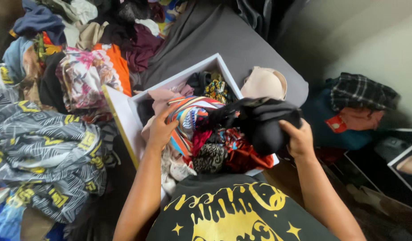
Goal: The person removes various clothing items, including bras and underwear, from a white drawer and places them on a nearby bed. After emptying the drawer, the person uses a cloth to wipe the interior and exterior surfaces of the drawer.
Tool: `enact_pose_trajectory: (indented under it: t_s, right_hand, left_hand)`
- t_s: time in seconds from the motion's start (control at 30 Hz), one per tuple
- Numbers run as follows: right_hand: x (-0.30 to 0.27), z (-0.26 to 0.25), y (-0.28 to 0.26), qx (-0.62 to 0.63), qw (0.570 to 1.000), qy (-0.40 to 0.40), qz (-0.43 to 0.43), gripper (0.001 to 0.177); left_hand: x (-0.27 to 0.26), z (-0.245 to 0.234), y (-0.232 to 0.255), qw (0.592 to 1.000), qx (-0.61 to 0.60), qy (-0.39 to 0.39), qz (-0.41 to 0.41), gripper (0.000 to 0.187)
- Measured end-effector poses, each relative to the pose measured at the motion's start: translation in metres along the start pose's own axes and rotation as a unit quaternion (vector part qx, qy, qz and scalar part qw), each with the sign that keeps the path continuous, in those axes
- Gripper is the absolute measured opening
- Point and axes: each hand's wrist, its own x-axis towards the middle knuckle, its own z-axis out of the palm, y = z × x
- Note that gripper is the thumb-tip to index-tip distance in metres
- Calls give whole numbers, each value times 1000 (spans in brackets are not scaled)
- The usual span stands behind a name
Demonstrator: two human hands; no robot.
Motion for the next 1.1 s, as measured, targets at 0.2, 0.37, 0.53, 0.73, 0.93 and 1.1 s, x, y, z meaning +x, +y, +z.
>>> enact_pose_trajectory:
  t_s: [0.2, 0.37, 0.53, 0.73, 0.93, 1.1]
  right_hand:
    - [76, -4, -8, 176, 983, 47, 31, 42]
    - [142, -26, 0, 320, 932, -145, -90, 23]
    - [149, -23, -33, 314, 928, -145, -136, 28]
    - [120, 0, -70, 266, 936, -164, -160, 35]
    - [99, 8, -106, 227, 931, -214, -190, 42]
    - [95, 5, -107, 231, 931, -208, -189, 49]
  left_hand:
    - [18, -3, -7, 995, -22, 61, -81, 59]
    - [31, 1, -10, 988, 66, 94, -103, 61]
    - [40, 3, -14, 974, 88, 102, -181, 60]
    - [30, 24, 44, 819, 471, 247, 217, 67]
    - [56, 96, 50, 894, 351, -109, 255, 85]
    - [80, 110, 14, 873, 442, -167, 124, 53]
